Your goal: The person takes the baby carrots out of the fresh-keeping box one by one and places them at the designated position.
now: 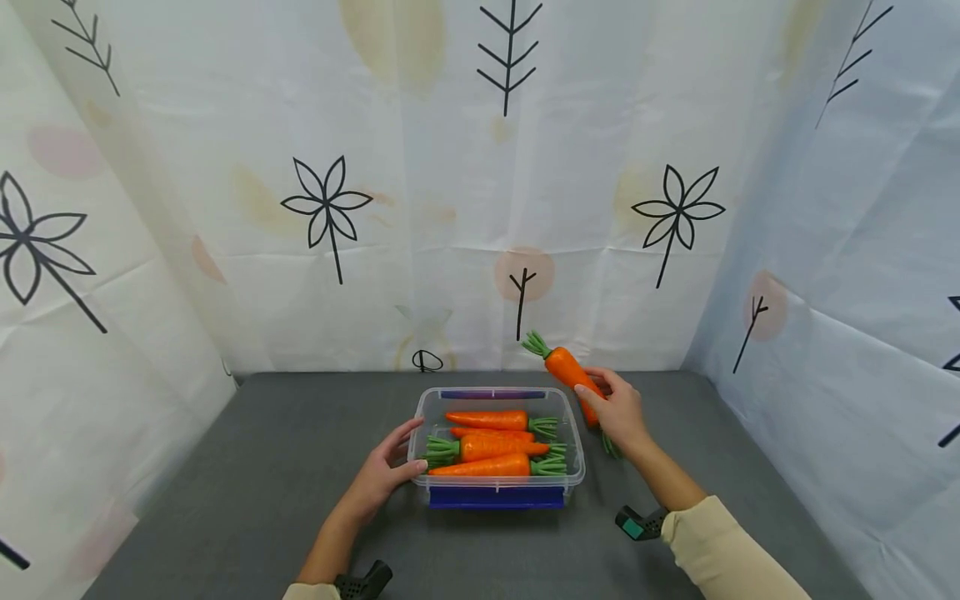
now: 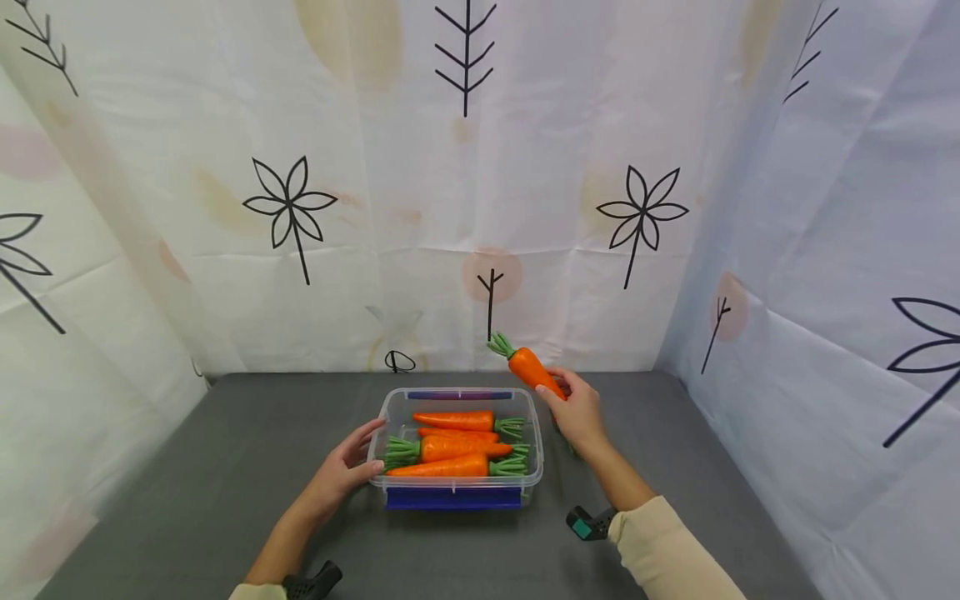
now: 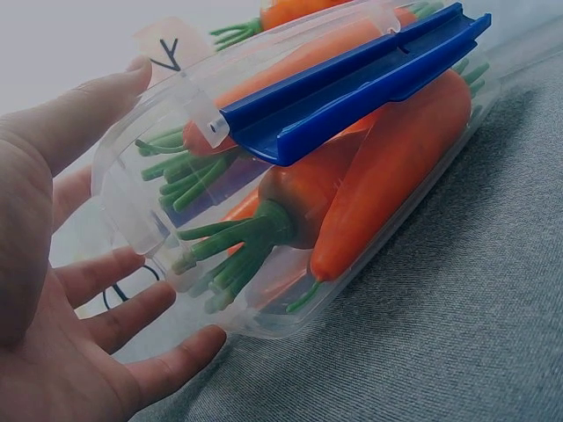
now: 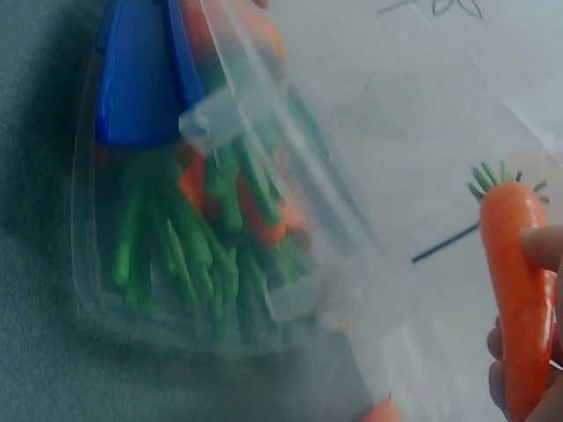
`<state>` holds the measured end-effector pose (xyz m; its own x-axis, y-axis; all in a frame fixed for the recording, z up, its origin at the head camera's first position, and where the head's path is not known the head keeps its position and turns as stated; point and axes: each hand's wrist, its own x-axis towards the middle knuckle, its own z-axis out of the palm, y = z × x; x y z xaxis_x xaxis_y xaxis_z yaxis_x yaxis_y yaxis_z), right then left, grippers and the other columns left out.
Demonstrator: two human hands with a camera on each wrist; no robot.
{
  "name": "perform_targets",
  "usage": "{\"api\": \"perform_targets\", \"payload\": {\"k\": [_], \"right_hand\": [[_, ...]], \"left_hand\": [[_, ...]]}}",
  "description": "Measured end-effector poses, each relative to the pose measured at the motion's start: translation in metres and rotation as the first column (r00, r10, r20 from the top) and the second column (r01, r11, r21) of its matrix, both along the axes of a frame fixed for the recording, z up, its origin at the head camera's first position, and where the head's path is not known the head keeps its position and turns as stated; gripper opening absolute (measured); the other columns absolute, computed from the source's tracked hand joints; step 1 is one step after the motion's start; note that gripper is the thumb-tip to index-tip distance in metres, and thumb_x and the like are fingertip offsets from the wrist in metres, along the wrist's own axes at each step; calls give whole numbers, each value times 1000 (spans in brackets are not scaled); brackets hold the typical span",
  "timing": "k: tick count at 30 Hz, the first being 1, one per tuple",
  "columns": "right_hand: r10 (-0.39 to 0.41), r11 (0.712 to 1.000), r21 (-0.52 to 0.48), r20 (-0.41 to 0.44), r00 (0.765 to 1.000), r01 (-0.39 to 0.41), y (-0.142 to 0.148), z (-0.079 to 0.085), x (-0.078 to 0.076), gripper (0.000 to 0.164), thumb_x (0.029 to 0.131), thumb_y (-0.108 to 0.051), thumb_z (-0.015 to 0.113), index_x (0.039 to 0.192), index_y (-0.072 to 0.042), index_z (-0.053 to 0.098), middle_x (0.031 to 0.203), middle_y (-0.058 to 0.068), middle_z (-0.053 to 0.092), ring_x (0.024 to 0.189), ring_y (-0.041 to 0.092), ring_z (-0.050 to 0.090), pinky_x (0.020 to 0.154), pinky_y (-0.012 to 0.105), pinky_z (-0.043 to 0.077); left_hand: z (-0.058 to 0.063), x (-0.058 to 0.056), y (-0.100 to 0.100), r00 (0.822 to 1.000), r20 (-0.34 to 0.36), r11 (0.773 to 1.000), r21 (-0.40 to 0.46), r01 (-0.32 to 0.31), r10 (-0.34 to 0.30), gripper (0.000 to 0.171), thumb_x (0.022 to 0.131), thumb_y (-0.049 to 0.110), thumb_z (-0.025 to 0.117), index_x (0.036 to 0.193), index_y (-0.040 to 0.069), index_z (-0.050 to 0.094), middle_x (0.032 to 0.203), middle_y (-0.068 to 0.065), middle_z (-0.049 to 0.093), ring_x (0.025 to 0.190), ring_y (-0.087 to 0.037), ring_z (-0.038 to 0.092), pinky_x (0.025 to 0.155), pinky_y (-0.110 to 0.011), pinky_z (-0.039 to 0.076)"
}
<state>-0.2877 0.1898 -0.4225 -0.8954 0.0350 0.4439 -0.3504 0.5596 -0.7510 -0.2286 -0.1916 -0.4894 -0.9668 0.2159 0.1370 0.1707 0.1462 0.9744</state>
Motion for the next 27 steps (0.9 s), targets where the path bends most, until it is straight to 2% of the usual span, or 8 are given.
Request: {"api": "perform_targets", "payload": {"k": [5, 9, 14, 18, 22, 27], "right_hand": [[-116, 993, -27, -29, 993, 115, 12, -11, -9, 35, 91, -16, 71, 120, 1, 64, 100, 21, 67, 89, 33, 62, 70, 38, 53], [-176, 984, -28, -6, 984, 176, 22, -20, -16, 35, 91, -16, 70, 121, 1, 63, 103, 23, 67, 90, 35, 63, 71, 41, 52], [-235, 971, -26, 72, 969, 238, 33, -31, -24, 37, 94, -14, 64, 126, 3, 58, 109, 28, 64, 94, 40, 61, 76, 49, 50], [-274, 961, -1, 152, 950, 278, 41, -39, -30, 38, 95, -15, 62, 127, 4, 56, 112, 29, 63, 94, 40, 61, 76, 47, 49], [-295, 955, 41, 234, 926, 294, 49, -45, -33, 40, 96, -16, 59, 128, 6, 54, 115, 30, 61, 95, 40, 59, 78, 48, 48], [-304, 953, 95, 288, 908, 289, 56, -54, -36, 41, 96, -16, 57, 128, 9, 53, 117, 32, 59, 99, 42, 57, 81, 50, 46]], "left_hand": [[1, 0, 0, 1000, 5, 1000, -5, 0, 0, 62, 91, 18, 67, 148, 18, 42, 154, -16, 31, 135, -44, 34, 104, -61, 31], [2, 0, 1, 1000, 7, 1000, -1, -1, 1, 62, 91, 18, 67, 148, 18, 42, 154, -16, 31, 135, -44, 35, 103, -61, 32], [1, 0, 0, 1000, 7, 1000, -1, -5, 5, 62, 91, 18, 67, 147, 19, 43, 154, -17, 32, 135, -44, 35, 103, -60, 33], [0, 0, 0, 1000, 13, 1000, -8, -11, 11, 62, 91, 18, 68, 147, 19, 43, 154, -17, 32, 134, -44, 35, 103, -60, 33], [0, 0, 1, 999, 24, 1000, -12, -23, 23, 62, 91, 21, 68, 147, 22, 43, 154, -15, 32, 134, -43, 36, 104, -60, 33], [-1, -1, 0, 999, 24, 1000, -16, -26, 27, 63, 90, 23, 68, 147, 22, 43, 154, -15, 31, 135, -43, 35, 104, -60, 32]]}}
